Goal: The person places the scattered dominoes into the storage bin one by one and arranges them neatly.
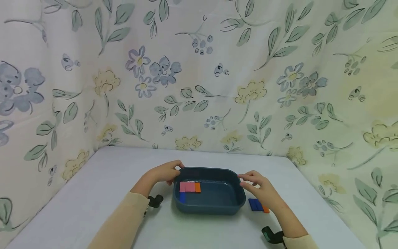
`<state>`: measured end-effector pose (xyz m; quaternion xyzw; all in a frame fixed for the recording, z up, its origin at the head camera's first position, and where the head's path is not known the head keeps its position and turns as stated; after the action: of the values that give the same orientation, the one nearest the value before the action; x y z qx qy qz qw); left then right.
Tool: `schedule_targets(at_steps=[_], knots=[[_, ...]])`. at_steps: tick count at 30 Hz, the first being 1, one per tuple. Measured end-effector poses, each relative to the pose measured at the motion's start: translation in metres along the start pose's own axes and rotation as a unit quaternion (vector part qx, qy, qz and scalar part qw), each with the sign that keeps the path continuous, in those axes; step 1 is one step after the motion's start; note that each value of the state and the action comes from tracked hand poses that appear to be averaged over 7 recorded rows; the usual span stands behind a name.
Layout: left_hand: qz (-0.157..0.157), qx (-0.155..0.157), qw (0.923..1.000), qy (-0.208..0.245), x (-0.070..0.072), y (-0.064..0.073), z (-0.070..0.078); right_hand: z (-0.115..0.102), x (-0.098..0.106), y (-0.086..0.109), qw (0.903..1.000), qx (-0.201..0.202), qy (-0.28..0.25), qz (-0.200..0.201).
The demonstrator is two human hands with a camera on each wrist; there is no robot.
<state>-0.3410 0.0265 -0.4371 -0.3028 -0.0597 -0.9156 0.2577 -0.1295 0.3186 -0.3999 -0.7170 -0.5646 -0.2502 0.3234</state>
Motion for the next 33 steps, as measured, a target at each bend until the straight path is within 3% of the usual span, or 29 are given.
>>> schedule_targets(at_steps=[4,8,10,18,25,33], knots=[[0.005,0.009,0.9999,-0.003,0.000,0.000,-0.003,0.028,0.013,0.004,0.9972,-0.069,0.009,-0.027],[0.012,0.018,0.9997,-0.011,0.002,0.002,-0.006,0.049,0.013,0.008,0.9812,-0.157,0.032,-0.107],[0.014,0.019,0.9996,-0.014,0.003,0.001,-0.006,0.057,0.013,0.010,0.9741,-0.181,0.049,-0.127],[0.009,0.022,0.9997,-0.003,-0.001,-0.005,-0.002,0.074,0.019,0.017,0.9674,-0.195,0.073,-0.144],[0.008,0.025,0.9996,0.010,-0.001,-0.005,-0.002,0.077,0.017,0.016,0.9656,-0.213,0.072,-0.131],[0.009,0.024,0.9996,0.008,-0.001,-0.005,-0.001,0.074,0.018,0.013,0.9686,-0.211,0.058,-0.119]])
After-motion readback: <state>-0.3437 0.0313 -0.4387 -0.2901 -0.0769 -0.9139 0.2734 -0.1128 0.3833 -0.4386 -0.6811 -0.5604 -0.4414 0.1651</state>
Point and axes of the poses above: each hand's wrist, its own y-axis away from the middle knuckle, its own x-axis out of the back of the hand, z = x × y, the point moved 3 cm from there along -y, towards the middle knuckle, and after that the axes turned 14 degrees about -x, right-handed, at the moved point
